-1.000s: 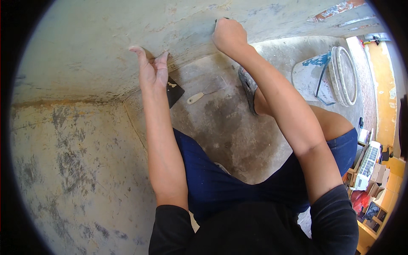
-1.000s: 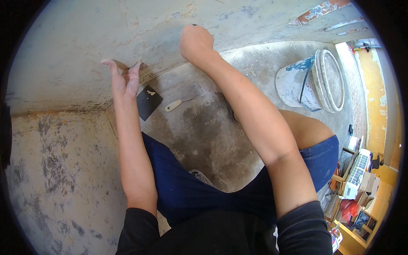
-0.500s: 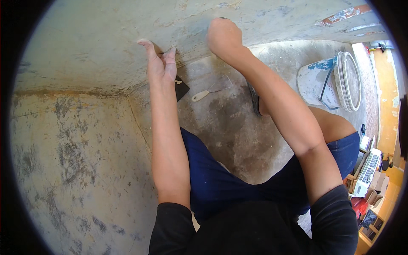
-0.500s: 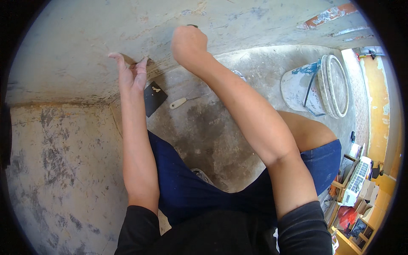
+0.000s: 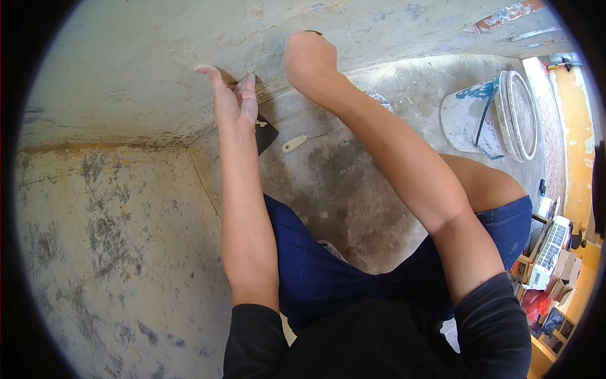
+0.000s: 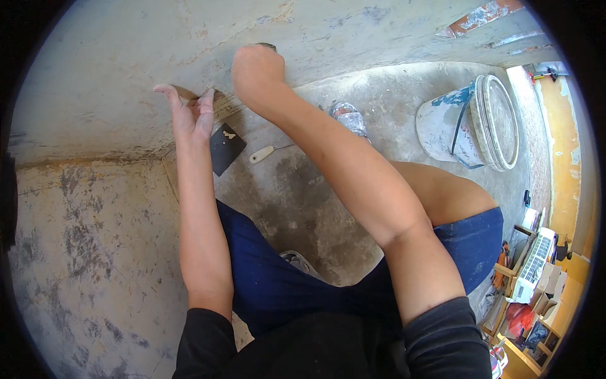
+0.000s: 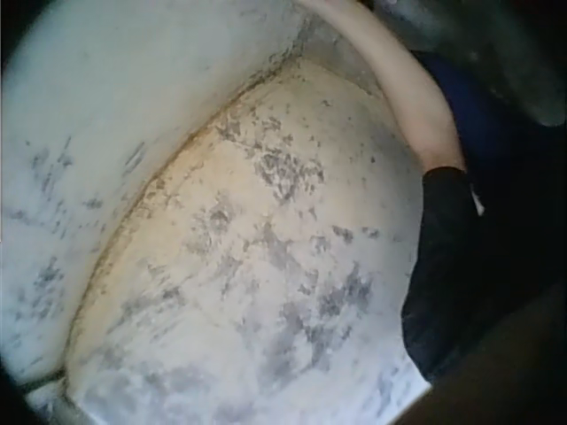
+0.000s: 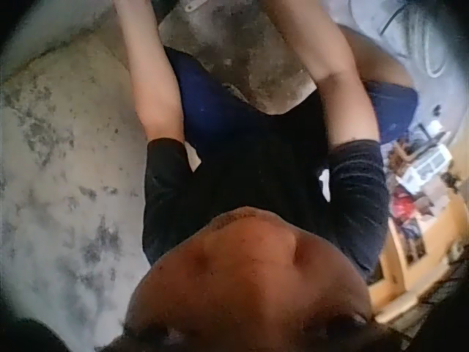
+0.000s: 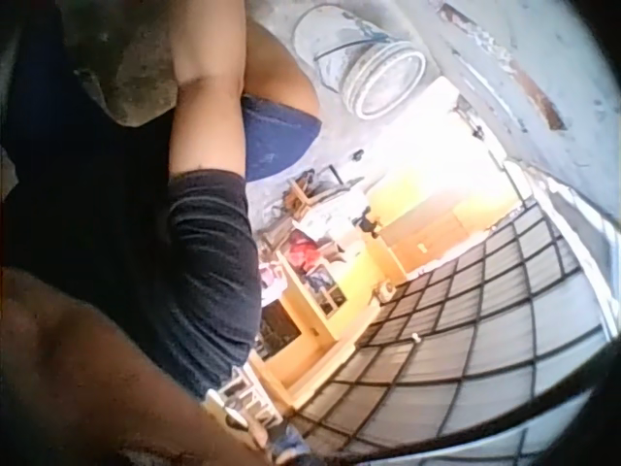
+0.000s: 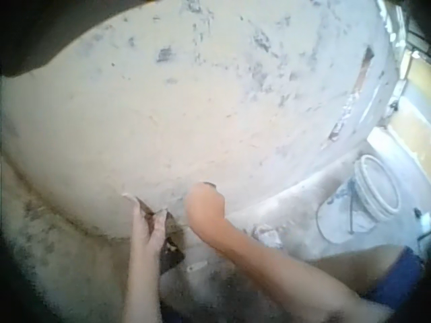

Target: The person is repairing a damaged wall by applying plaster or putty and then sanding the area.

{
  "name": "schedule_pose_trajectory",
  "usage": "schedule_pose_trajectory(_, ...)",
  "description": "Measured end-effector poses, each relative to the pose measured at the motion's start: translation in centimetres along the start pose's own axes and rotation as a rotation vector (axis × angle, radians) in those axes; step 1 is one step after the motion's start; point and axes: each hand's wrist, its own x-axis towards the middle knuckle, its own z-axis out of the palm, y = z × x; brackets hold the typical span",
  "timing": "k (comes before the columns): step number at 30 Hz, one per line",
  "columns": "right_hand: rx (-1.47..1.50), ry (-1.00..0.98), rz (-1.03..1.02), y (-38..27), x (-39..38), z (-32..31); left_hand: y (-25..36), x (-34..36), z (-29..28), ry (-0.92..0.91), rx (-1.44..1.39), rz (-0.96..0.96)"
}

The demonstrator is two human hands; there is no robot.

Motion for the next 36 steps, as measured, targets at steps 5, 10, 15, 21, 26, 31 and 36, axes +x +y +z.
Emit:
schedule_pose_trajectory(5, 0.109, -0.007, -0.164, -1.5, -2.2, 4.9, -1.6, 0.0, -2.0, 0.015, 0.06, 0.002)
schedule_pose_trajectory(10, 0.674, -0.066, -0.021, 1.6, -2.9, 9.2, -4.4, -0.4, -3.6, 0.145, 0.874, -0.543)
schedule_pose_trajectory(15, 1.051, -0.488, 0.255, 3.1, -1.4, 6.1, -3.5, 0.5, -4.7, 0.188, 0.721, -0.498)
schedule_pose_trajectory(21, 1.261, -0.491, 0.329, 5.6, -1.1, 4.5, -4.5, -0.4, -1.9, 0.127, 0.43, -0.345)
schedule_pose_trajectory(26, 1.386, -0.467, 0.366, 4.6, -0.3, 2.7, -5.3, -0.1, -1.2, 0.006, -0.16, -0.323)
schedule_pose_trajectory(31, 1.28, -0.43, 0.314, 4.2, 1.0, 1.7, -5.3, 0.2, -0.5, -0.078, -0.253, -0.285)
schedule_pose_trajectory(36, 1.05, -0.292, 0.336, 3.3, 1.3, 3.1, -6.1, 1.0, -1.0, -0.077, -0.309, -0.275)
